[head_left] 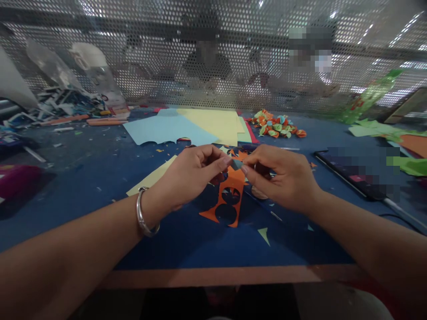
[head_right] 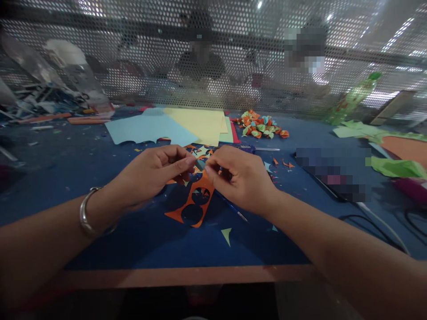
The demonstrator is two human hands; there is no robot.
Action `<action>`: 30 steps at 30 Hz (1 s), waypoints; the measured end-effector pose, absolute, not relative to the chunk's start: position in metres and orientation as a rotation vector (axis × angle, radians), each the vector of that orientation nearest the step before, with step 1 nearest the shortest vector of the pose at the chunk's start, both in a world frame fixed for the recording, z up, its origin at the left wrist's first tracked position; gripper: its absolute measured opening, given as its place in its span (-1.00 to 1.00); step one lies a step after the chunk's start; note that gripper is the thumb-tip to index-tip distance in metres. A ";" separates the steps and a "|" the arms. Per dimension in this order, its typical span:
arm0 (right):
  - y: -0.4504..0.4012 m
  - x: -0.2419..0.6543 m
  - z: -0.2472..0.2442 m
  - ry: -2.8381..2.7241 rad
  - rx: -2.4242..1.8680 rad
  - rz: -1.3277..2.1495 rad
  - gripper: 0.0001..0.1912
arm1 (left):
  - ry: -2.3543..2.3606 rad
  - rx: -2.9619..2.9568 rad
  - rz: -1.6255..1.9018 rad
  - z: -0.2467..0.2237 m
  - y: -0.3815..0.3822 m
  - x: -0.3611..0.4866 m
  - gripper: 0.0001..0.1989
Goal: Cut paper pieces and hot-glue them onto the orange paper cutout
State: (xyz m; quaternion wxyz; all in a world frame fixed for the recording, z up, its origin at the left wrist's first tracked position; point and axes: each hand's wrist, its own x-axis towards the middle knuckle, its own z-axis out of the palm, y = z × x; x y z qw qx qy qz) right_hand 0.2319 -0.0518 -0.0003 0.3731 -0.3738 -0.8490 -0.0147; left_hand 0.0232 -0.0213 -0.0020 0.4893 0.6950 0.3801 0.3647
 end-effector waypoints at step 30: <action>-0.055 0.226 -0.003 -2.247 -0.979 -0.127 -0.87 | 0.856 1.420 1.057 -0.006 -0.023 0.022 -0.65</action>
